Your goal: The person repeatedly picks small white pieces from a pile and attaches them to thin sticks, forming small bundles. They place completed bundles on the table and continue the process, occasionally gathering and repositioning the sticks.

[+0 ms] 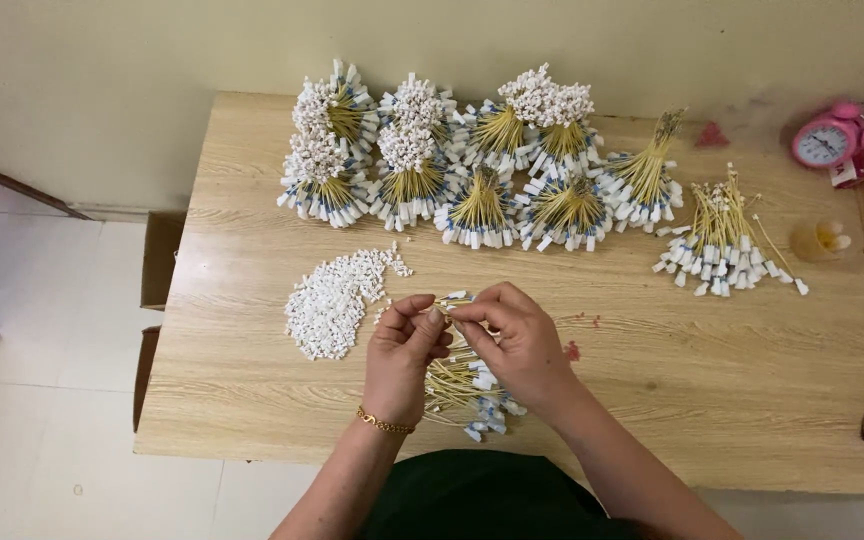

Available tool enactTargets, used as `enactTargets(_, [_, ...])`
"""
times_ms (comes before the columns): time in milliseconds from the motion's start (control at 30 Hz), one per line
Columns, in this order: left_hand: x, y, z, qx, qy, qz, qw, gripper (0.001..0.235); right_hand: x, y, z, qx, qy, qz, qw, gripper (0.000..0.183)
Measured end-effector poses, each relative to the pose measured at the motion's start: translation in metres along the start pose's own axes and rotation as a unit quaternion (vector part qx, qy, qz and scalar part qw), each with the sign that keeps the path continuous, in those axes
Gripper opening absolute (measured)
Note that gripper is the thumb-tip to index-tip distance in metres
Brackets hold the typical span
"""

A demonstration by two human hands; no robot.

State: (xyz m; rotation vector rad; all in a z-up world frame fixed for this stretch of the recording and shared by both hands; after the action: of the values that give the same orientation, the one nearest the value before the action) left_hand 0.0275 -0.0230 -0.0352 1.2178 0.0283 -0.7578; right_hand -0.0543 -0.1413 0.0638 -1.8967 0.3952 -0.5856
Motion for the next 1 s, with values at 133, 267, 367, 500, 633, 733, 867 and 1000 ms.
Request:
enactTargets(133, [-0.006, 0.005, 0.003, -0.002, -0.001, 0.015, 1.000, 0.024, -0.001, 0.000, 0.002, -0.021, 0.009, -0.011, 1.000, 0.016])
enactTargets(267, [-0.006, 0.000, 0.002, -0.005, -0.004, 0.034, 0.999, 0.022, 0.001, -0.006, 0.002, -0.026, -0.008, -0.052, 0.998, 0.009])
enactTargets(367, [-0.009, 0.002, 0.001, -0.003, -0.020, 0.052, 0.998, 0.020, 0.002, -0.001, 0.002, -0.014, -0.035, -0.054, 0.998, 0.008])
enactTargets(500, [-0.008, 0.006, 0.000, 0.007, -0.043, 0.079, 0.996, 0.020, 0.006, 0.000, 0.000, 0.042, -0.049, -0.006, 0.998, 0.016])
enactTargets(633, [-0.007, 0.008, 0.001, -0.009, -0.044, 0.082, 0.996, 0.020, 0.002, 0.000, 0.003, 0.042, -0.034, -0.009, 0.998, 0.010])
enactTargets(733, [-0.008, 0.007, 0.003, -0.031, -0.047, 0.070, 0.996, 0.019, -0.002, 0.002, 0.007, 0.042, -0.021, 0.009, 0.999, 0.007])
enactTargets(867, [-0.007, 0.011, 0.006, 0.012, -0.044, 0.083, 0.995, 0.017, -0.004, 0.008, 0.007, 0.048, -0.005, -0.009, 0.999, 0.009])
enactTargets(1000, [-0.001, 0.002, 0.003, -0.016, -0.052, 0.064, 0.996, 0.020, -0.002, 0.004, 0.006, 0.065, -0.030, 0.011, 0.997, 0.010])
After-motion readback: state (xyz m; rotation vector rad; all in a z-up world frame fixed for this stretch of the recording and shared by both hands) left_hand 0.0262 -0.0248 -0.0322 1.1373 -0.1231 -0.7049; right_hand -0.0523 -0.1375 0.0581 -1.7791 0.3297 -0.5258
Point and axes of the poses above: each hand's wrist, its own x-axis towards the middle knuckle, its own z-axis out of the palm, y = z × x, the point moved 4 cm from there along x, towards the middle knuckle, and after that the axes turned 7 degrees about x, right-handed, at the moved point
